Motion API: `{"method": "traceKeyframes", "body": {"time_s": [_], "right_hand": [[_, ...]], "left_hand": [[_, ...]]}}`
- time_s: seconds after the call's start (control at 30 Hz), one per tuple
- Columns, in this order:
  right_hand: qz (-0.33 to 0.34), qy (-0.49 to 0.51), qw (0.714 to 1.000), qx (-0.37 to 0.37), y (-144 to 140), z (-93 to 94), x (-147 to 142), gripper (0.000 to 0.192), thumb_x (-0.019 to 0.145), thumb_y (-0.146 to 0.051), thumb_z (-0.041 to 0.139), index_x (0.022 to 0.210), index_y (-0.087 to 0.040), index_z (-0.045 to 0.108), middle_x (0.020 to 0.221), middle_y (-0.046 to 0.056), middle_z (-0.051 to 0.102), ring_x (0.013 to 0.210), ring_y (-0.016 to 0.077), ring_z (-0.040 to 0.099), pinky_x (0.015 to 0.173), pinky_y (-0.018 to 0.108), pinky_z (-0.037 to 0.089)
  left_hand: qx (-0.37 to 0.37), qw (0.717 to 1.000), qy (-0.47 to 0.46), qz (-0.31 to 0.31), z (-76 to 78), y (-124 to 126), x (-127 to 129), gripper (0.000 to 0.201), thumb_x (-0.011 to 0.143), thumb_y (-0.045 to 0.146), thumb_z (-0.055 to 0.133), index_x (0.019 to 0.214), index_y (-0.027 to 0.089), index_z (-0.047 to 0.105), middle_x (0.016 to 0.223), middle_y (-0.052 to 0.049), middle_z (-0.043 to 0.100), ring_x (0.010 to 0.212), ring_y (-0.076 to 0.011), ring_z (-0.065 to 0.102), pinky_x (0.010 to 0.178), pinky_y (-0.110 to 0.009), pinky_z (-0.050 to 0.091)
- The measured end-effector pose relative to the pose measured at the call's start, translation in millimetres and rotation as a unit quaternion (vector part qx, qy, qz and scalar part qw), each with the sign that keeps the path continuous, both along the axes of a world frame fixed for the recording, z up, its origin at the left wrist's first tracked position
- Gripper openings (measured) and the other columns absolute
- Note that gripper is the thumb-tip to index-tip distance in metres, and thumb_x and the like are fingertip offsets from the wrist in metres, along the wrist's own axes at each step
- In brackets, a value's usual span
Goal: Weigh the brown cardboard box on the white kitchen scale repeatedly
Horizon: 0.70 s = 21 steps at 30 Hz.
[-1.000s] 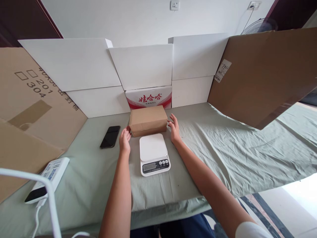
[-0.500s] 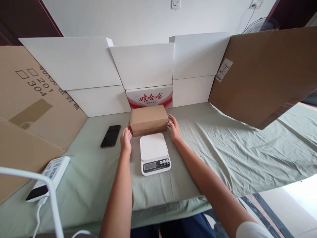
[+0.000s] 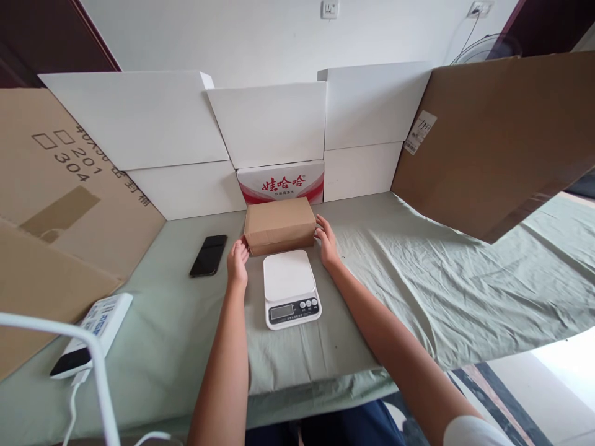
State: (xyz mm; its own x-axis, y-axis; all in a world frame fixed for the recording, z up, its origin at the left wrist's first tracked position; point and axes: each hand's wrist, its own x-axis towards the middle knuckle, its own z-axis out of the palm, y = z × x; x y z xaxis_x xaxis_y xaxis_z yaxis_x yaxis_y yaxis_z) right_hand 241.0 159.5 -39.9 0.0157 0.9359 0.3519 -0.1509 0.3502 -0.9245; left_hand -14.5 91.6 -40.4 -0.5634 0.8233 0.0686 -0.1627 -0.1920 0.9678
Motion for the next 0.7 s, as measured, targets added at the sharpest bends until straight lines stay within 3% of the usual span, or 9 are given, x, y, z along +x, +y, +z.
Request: {"method": "traceKeyframes", "body": {"time_s": [0.5, 0.7], "right_hand": [[0.026, -0.019, 0.999, 0.009, -6.5, 5.3, -2.1, 0.059, 0.091, -0.046, 0.053, 0.147, -0.029, 0.050, 0.154, 0.006, 0.052, 0.140, 0.0298, 0.049, 0.116, 0.050, 0.040], [0.042, -0.026, 0.999, 0.014, -8.9, 6.5, -3.8, 0.067, 0.091, -0.051, 0.054, 0.153, -0.030, 0.041, 0.160, 0.005, 0.045, 0.149, 0.0292, 0.041, 0.123, 0.051, 0.033]], "left_hand": [[-0.027, 1.000, -0.014, 0.006, 6.3, -3.2, 4.9, 0.058, 0.096, 0.054, 0.049, 0.136, 0.016, 0.065, 0.146, -0.019, 0.058, 0.141, -0.0285, 0.051, 0.118, -0.044, 0.037], [-0.027, 1.000, -0.015, -0.002, 5.5, -2.4, 5.8, 0.058, 0.097, 0.052, 0.049, 0.137, 0.012, 0.064, 0.147, -0.021, 0.057, 0.139, -0.0287, 0.053, 0.118, -0.043, 0.037]]}}
